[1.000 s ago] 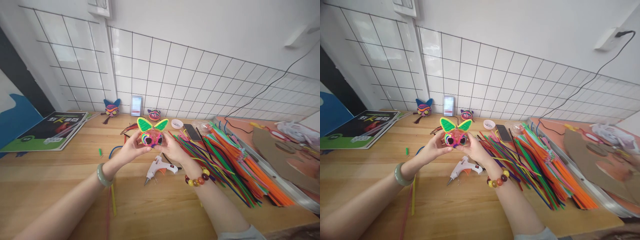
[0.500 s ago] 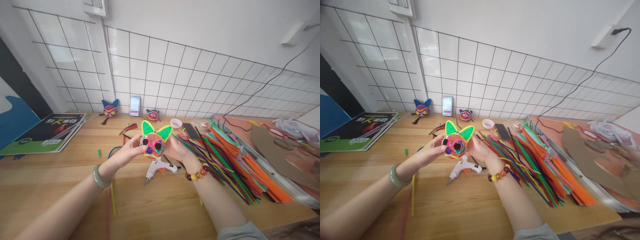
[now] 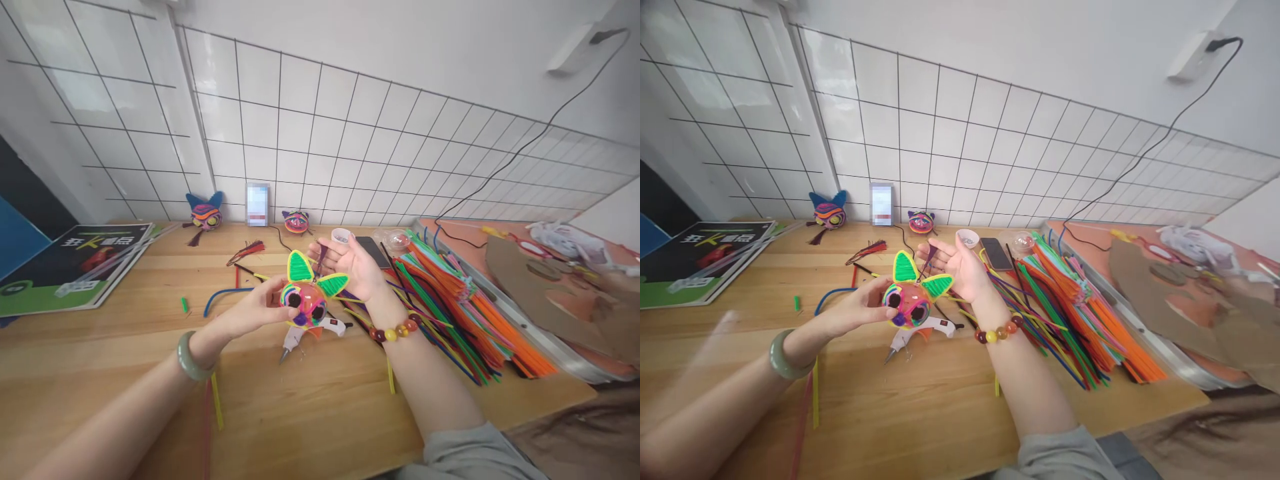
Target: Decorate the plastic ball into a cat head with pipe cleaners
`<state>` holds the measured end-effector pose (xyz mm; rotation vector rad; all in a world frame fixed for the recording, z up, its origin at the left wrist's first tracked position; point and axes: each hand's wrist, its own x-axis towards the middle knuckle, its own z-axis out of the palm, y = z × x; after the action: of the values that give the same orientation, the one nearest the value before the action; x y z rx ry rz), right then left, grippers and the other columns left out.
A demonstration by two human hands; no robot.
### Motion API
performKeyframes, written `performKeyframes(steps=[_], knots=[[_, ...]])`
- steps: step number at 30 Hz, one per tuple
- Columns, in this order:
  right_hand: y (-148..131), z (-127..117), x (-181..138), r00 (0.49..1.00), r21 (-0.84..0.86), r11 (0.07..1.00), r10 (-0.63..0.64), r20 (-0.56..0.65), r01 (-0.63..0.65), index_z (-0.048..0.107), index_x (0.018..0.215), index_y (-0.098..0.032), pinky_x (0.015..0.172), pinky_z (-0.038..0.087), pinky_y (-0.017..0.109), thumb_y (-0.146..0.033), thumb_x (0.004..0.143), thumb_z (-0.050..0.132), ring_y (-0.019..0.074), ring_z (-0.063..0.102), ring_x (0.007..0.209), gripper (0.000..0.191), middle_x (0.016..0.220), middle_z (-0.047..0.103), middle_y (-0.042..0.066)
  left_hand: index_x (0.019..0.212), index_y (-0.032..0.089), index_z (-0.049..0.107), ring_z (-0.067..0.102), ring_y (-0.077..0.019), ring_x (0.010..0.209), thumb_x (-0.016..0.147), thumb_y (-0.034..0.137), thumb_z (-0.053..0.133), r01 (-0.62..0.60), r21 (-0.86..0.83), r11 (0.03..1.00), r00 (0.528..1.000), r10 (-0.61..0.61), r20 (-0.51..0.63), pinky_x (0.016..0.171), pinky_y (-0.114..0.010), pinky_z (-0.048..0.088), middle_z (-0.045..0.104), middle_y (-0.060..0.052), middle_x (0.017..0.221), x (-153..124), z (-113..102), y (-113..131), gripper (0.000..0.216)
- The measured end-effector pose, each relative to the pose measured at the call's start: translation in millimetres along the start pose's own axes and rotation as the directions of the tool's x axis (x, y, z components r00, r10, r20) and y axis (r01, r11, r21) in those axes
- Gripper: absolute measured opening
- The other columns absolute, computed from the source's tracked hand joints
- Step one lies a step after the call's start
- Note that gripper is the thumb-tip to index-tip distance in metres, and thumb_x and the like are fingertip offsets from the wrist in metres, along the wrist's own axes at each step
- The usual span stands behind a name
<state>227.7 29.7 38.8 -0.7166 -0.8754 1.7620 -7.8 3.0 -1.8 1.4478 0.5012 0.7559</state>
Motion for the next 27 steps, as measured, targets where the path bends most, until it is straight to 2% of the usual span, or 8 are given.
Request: performKeyframes(steps=[7, 11, 14, 17, 19, 22, 24, 27], knots=[[-8, 0, -5, 0.997, -0.057, 0.997, -0.051, 0.063, 0.054, 0.065, 0.116, -0.017, 0.104, 0.051, 0.042, -0.05, 0.105, 0.022, 0.0231, 0.067, 0.116, 0.056, 0.125, 0.071, 0.013, 0.13, 0.02, 0.058, 0.067, -0.0251, 0.106, 0.079, 0.037, 0.08, 0.039, 0.025, 0.999, 0.999, -0.038, -0.025, 0.09, -0.036, 0.054, 0.069, -0.011, 0.126, 2, -6, -8, 0.059], [-6, -4, -1, 0.999, -0.113, 0.993, -0.035, 0.028, 0.038, 0.065, 0.117, -0.017, 0.103, 0.051, 0.04, -0.05, 0.105, 0.024, 0.0211, 0.068, 0.114, 0.054, 0.126, 0.07, 0.014, 0.124, 0.019, 0.061, 0.067, -0.0264, 0.107, 0.079, 0.038, 0.08, 0.048, 0.046, 0.998, 0.999, -0.048, -0.006, 0.091, -0.036, 0.053, 0.071, -0.01, 0.118, 1, -6, -8, 0.053], [1, -9, 3, 0.999, -0.326, 0.945, -0.011, -0.035, -0.001, 0.066, 0.117, -0.019, 0.099, 0.054, 0.035, -0.047, 0.103, 0.038, 0.019, 0.068, 0.113, 0.042, 0.127, 0.07, 0.012, 0.126, 0.021, 0.062, 0.065, -0.0277, 0.113, 0.078, 0.04, 0.081, 0.054, 0.022, 0.998, 0.998, -0.054, 0.01, 0.092, -0.037, 0.054, 0.07, -0.01, 0.123, 0, -6, -6, 0.055], [9, -15, 5, 0.997, -0.534, 0.843, 0.039, -0.06, -0.066, 0.072, 0.108, -0.019, 0.087, 0.058, 0.031, -0.041, 0.093, 0.06, 0.0208, 0.07, 0.104, 0.03, 0.115, 0.075, 0.01, 0.13, 0.024, 0.062, 0.064, -0.0274, 0.117, 0.079, 0.04, 0.08, 0.048, -0.072, 0.996, 0.999, -0.047, 0.011, 0.095, -0.036, 0.054, 0.068, -0.009, 0.13, -2, -7, -5, 0.056], [11, -19, 4, 0.994, -0.598, 0.793, 0.086, -0.074, -0.113, 0.074, 0.104, -0.017, 0.078, 0.059, 0.031, -0.038, 0.087, 0.068, 0.0218, 0.072, 0.095, 0.028, 0.107, 0.076, 0.011, 0.128, 0.024, 0.064, 0.067, -0.0267, 0.113, 0.079, 0.039, 0.08, 0.034, -0.172, 0.985, 0.998, -0.042, -0.042, 0.092, -0.035, 0.056, 0.069, -0.008, 0.128, -2, -10, -5, 0.053], [4, -27, 1, 0.988, -0.694, 0.706, 0.069, -0.135, -0.144, 0.071, 0.118, -0.02, 0.074, 0.058, 0.028, -0.035, 0.089, 0.067, 0.0204, 0.072, 0.096, 0.033, 0.118, 0.073, 0.011, 0.126, 0.023, 0.066, 0.07, -0.0273, 0.107, 0.078, 0.042, 0.08, -0.039, -0.303, 0.952, 0.98, -0.023, -0.197, 0.084, -0.035, 0.061, 0.071, -0.009, 0.123, 0, -17, -1, 0.053], [-4, -33, 0, 0.984, -0.754, 0.639, 0.017, -0.179, -0.149, 0.065, 0.128, -0.021, 0.076, 0.057, 0.027, -0.03, 0.093, 0.062, 0.0192, 0.07, 0.101, 0.037, 0.125, 0.071, 0.011, 0.125, 0.021, 0.066, 0.071, -0.0279, 0.104, 0.079, 0.046, 0.078, -0.098, -0.349, 0.932, 0.95, -0.017, -0.313, 0.078, -0.036, 0.063, 0.072, -0.011, 0.121, 3, -23, 2, 0.054], [-14, -42, -1, 0.978, -0.842, 0.519, -0.047, -0.201, -0.148, 0.066, 0.127, -0.016, 0.079, 0.054, 0.028, -0.021, 0.094, 0.056, 0.0188, 0.07, 0.099, 0.035, 0.114, 0.074, 0.012, 0.119, 0.018, 0.067, 0.073, -0.0256, 0.099, 0.08, 0.047, 0.076, -0.162, -0.402, 0.901, 0.879, -0.054, -0.474, 0.075, -0.034, 0.064, 0.075, -0.01, 0.113, 6, -32, 5, 0.049]])
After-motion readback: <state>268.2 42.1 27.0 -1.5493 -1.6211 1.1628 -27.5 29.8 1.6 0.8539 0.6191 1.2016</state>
